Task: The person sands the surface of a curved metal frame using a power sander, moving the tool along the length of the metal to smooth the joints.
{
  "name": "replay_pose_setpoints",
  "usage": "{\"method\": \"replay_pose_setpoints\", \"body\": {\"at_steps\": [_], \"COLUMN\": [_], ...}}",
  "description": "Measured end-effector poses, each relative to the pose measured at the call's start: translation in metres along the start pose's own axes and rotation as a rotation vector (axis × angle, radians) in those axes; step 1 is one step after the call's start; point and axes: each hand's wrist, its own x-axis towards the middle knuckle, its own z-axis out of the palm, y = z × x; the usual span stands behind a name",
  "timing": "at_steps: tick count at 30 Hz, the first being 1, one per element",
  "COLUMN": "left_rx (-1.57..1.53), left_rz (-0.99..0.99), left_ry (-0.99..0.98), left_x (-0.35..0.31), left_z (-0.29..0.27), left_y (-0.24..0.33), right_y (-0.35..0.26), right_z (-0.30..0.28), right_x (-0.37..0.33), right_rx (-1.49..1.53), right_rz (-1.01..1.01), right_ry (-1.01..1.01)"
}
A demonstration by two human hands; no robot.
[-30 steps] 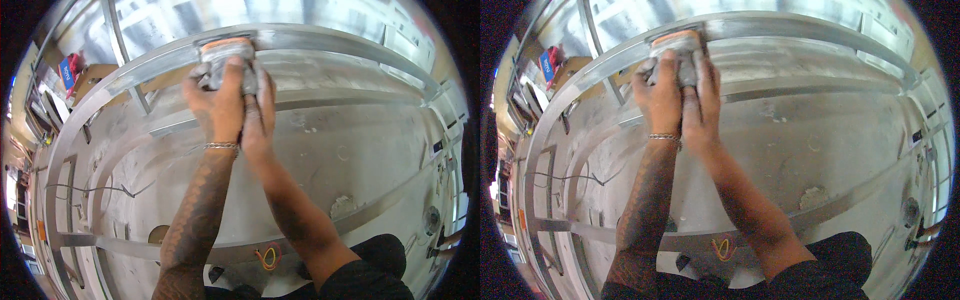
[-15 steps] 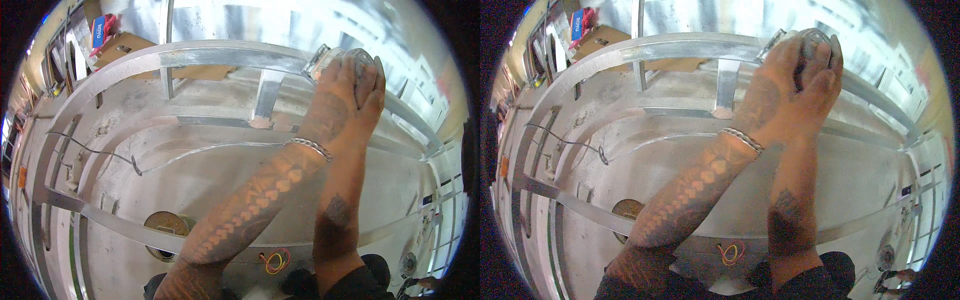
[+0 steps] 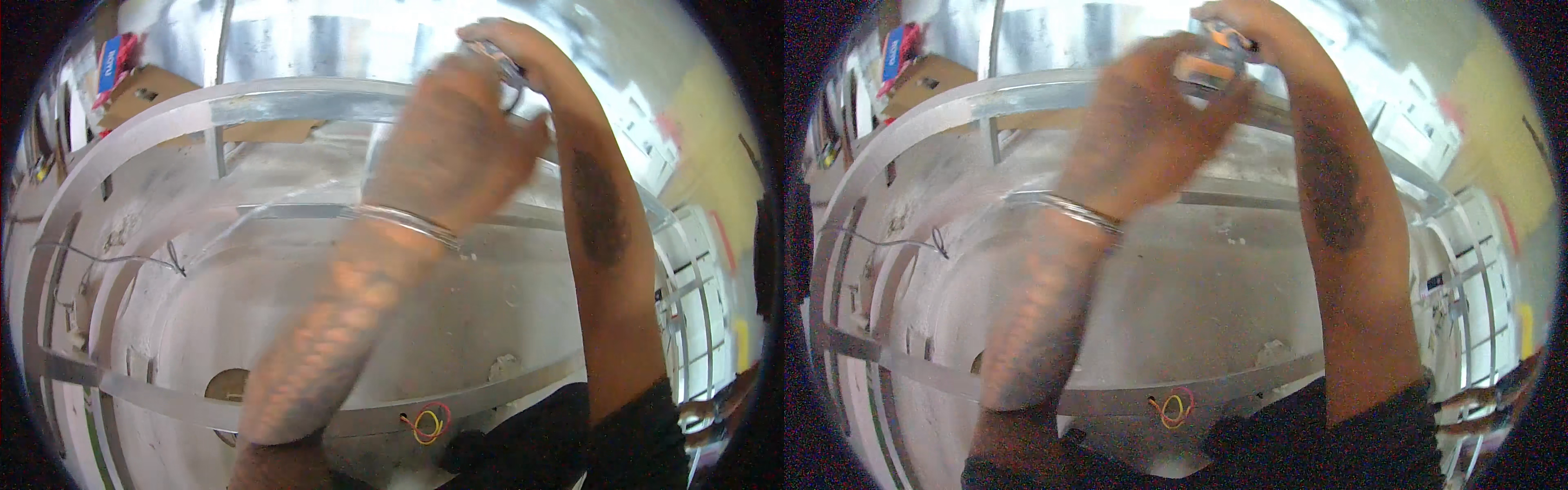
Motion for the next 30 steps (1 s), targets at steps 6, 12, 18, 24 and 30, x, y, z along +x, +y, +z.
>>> {"method": "replay_pose_setpoints", "body": {"at_steps": [6,12,18,24,30], "left_rx": [0.281,0.096,0.113,0.151,0.183], "left_rz": [-0.08,-0.462,-0.492,-0.523,-0.506], "left_ry": [-0.241,-0.142,-0.146,-0.153,-0.152], "left_x": [0.03,0.033,0.03,0.028,0.027], "left_z": [-0.109,-0.149,-0.164,-0.165,-0.163], "left_y": [-0.045,-0.06,-0.071,-0.075,-0.072], "right_y": [-0.034,-0.056,-0.036,-0.038,-0.044], "right_z": [0.048,0.036,0.015,0.021,0.028], "right_x": [0.027,0.038,0.064,0.054,0.036], "right_rx": [-0.175,-0.581,-0.653,-0.567,-0.559], "right_rz": [0.241,0.373,0.218,0.301,0.291], "right_ry": [-0.07,-0.2,-0.44,-0.285,-0.274]}}
